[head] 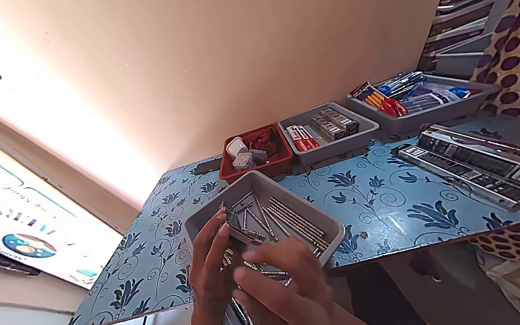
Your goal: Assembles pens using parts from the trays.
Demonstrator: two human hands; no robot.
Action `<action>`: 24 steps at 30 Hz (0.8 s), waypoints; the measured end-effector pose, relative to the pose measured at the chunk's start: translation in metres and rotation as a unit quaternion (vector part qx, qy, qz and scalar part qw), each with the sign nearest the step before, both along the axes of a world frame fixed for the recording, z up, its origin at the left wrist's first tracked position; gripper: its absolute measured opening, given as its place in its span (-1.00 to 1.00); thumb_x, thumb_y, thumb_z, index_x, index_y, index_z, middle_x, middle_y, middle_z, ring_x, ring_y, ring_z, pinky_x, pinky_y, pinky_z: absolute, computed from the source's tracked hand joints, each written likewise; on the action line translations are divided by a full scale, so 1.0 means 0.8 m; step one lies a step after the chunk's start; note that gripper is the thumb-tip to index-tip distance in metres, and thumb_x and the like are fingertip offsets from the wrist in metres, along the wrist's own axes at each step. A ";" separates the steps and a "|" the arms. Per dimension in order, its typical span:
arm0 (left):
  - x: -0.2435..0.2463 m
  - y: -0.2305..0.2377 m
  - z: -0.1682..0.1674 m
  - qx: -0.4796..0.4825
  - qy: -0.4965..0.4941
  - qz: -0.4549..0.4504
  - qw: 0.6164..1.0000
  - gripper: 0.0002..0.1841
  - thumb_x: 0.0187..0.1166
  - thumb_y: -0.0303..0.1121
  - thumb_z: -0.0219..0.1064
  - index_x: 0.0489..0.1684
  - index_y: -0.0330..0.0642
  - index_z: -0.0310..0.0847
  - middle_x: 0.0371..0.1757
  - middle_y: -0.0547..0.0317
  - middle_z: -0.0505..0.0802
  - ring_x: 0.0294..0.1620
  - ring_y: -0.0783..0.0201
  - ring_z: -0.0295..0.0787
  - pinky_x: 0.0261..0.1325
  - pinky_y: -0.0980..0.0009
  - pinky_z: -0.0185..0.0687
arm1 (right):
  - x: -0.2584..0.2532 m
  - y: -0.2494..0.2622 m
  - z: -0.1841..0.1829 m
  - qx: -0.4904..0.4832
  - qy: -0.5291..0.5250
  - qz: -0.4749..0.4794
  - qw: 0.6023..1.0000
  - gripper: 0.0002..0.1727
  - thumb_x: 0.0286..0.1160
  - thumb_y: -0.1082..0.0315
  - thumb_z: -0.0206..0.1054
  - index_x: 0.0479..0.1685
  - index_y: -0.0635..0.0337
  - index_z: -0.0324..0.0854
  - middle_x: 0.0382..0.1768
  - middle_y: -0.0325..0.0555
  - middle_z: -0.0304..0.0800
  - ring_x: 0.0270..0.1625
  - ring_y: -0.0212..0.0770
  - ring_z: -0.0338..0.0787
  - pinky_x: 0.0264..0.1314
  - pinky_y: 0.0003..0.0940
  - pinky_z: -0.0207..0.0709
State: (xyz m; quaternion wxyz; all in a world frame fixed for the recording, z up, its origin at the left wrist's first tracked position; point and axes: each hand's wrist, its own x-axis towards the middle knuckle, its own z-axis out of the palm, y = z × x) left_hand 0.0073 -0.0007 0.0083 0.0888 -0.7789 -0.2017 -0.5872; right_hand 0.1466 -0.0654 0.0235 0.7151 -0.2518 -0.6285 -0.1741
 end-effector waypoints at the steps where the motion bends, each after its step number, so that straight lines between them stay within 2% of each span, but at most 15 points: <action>1: 0.000 0.001 0.000 0.005 0.002 0.010 1.000 -0.51 0.66 -0.24 0.38 0.56 0.14 0.40 0.50 0.28 0.63 0.57 0.44 0.52 0.56 0.48 0.50 | 0.007 -0.007 0.001 -0.003 0.011 0.003 1.000 -0.85 0.72 0.16 0.26 -0.06 -0.02 0.67 -0.04 -0.27 0.65 0.00 -0.42 0.64 0.08 -0.64 0.50; 3: -0.001 0.001 -0.001 0.003 0.007 0.025 1.000 -0.47 0.61 -0.27 0.43 0.55 0.13 0.37 0.48 0.20 0.62 0.55 0.45 0.53 0.42 0.56 0.56 | 0.025 -0.012 0.001 -0.023 0.024 -0.006 0.999 -0.80 0.77 0.15 0.17 -0.12 0.01 0.63 -0.15 -0.31 0.67 -0.06 -0.45 0.66 0.07 -0.63 0.51; 5: -0.001 -0.001 -0.002 0.001 0.012 0.038 0.999 -0.46 0.60 -0.28 0.45 0.55 0.13 0.36 0.47 0.15 0.63 0.54 0.46 0.54 0.27 0.64 0.62 | 0.044 0.000 -0.004 -0.068 0.030 -0.033 0.997 -0.75 0.74 0.22 0.17 -0.24 0.13 0.67 -0.35 -0.26 0.76 -0.21 -0.48 0.70 -0.06 -0.65 0.54; 7: 0.000 -0.001 -0.001 0.006 0.010 0.039 0.999 -0.47 0.59 -0.31 0.45 0.53 0.12 0.37 0.47 0.15 0.63 0.55 0.44 0.54 0.30 0.60 0.63 | 0.064 0.018 -0.010 -0.190 -0.020 -0.088 0.978 -0.72 0.62 0.28 0.24 -0.30 0.22 0.82 -0.47 -0.17 0.81 -0.38 -0.39 0.70 -0.29 -0.57 0.54; 8: 0.001 0.000 -0.001 0.009 0.006 0.038 0.999 -0.47 0.58 -0.32 0.46 0.51 0.12 0.38 0.46 0.17 0.64 0.55 0.43 0.54 0.34 0.57 0.62 | 0.075 0.023 -0.009 -0.300 -0.086 -0.116 0.943 -0.72 0.61 0.26 0.24 -0.24 0.20 0.85 -0.43 -0.12 0.85 -0.38 -0.27 0.79 -0.32 -0.41 0.64; 9: 0.001 0.001 -0.001 0.013 0.001 0.038 0.999 -0.46 0.57 -0.33 0.47 0.51 0.14 0.38 0.46 0.20 0.64 0.55 0.43 0.54 0.35 0.55 0.62 | 0.086 0.026 0.000 -0.432 -0.164 -0.109 0.880 -0.71 0.64 0.27 0.23 -0.12 0.25 0.83 -0.31 0.02 0.87 -0.25 -0.06 0.87 -0.20 -0.16 0.71; 10: 0.002 0.000 -0.001 0.015 0.001 0.040 0.999 -0.45 0.57 -0.33 0.46 0.53 0.16 0.37 0.47 0.21 0.63 0.56 0.43 0.53 0.36 0.55 0.62 | 0.096 0.031 0.016 -0.571 -0.243 -0.073 0.781 -0.68 0.73 0.28 0.19 0.06 0.35 0.74 -0.12 0.21 0.83 -0.02 0.15 0.84 0.04 0.08 0.62; 11: 0.001 0.000 -0.001 0.016 0.005 0.042 0.999 -0.44 0.57 -0.33 0.45 0.55 0.18 0.35 0.48 0.22 0.62 0.57 0.43 0.52 0.37 0.56 0.60 | 0.100 0.043 0.029 -0.662 -0.307 -0.048 0.682 -0.67 0.76 0.27 0.19 0.13 0.42 0.66 0.01 0.32 0.77 0.15 0.28 0.77 0.19 0.22 0.52; 12: 0.001 0.000 -0.001 0.017 0.007 0.043 0.999 -0.45 0.58 -0.32 0.45 0.54 0.17 0.35 0.48 0.22 0.62 0.57 0.44 0.52 0.39 0.56 0.59 | 0.100 0.054 0.035 -0.709 -0.353 -0.035 0.610 -0.65 0.74 0.26 0.24 0.10 0.47 0.61 0.07 0.39 0.73 0.23 0.34 0.72 0.24 0.28 0.45; 13: 0.000 0.001 0.000 0.020 0.010 0.042 0.999 -0.44 0.59 -0.31 0.44 0.55 0.16 0.34 0.49 0.21 0.62 0.58 0.44 0.51 0.41 0.55 0.58 | 0.098 0.065 0.035 -0.732 -0.386 -0.029 0.561 -0.63 0.73 0.25 0.26 0.07 0.51 0.60 0.13 0.43 0.70 0.28 0.38 0.68 0.28 0.32 0.42; 14: -0.001 0.002 0.000 0.021 0.011 0.040 0.999 -0.45 0.59 -0.30 0.44 0.55 0.14 0.33 0.49 0.19 0.61 0.58 0.44 0.52 0.41 0.55 0.58 | 0.095 0.073 0.033 -0.739 -0.409 -0.026 0.535 -0.64 0.73 0.26 0.27 0.05 0.52 0.59 0.15 0.44 0.68 0.30 0.38 0.67 0.28 0.32 0.43; 16: -0.001 0.002 -0.001 0.017 0.004 0.033 0.999 -0.43 0.58 -0.31 0.46 0.56 0.16 0.33 0.50 0.21 0.61 0.56 0.44 0.53 0.39 0.56 0.59 | 0.089 0.079 0.032 -0.734 -0.440 -0.025 0.517 -0.67 0.71 0.31 0.27 0.05 0.54 0.61 0.18 0.45 0.68 0.31 0.39 0.66 0.28 0.33 0.43; 20: -0.002 0.002 -0.004 0.011 0.000 0.032 0.999 -0.42 0.57 -0.31 0.46 0.56 0.18 0.34 0.52 0.19 0.61 0.53 0.45 0.55 0.30 0.59 0.64 | 0.087 0.079 0.031 -0.720 -0.463 -0.026 0.516 -0.73 0.63 0.37 0.31 -0.06 0.53 0.63 0.09 0.44 0.70 0.23 0.38 0.68 0.19 0.32 0.43; 22: -0.003 0.001 -0.003 0.011 0.004 0.036 0.999 -0.42 0.58 -0.31 0.45 0.57 0.18 0.33 0.52 0.18 0.61 0.52 0.45 0.56 0.25 0.61 0.63 | 0.089 0.073 0.034 -0.718 -0.440 -0.047 0.537 -0.69 0.64 0.34 0.29 -0.04 0.54 0.62 0.11 0.43 0.69 0.26 0.37 0.67 0.22 0.31 0.42; 24: -0.003 0.001 -0.002 0.012 0.001 0.036 0.999 -0.42 0.58 -0.31 0.46 0.57 0.18 0.33 0.52 0.19 0.60 0.53 0.45 0.56 0.29 0.59 0.64 | 0.097 0.062 0.042 -0.708 -0.382 -0.070 0.590 -0.70 0.72 0.36 0.15 0.09 0.49 0.57 0.07 0.36 0.71 0.25 0.30 0.70 0.23 0.22 0.44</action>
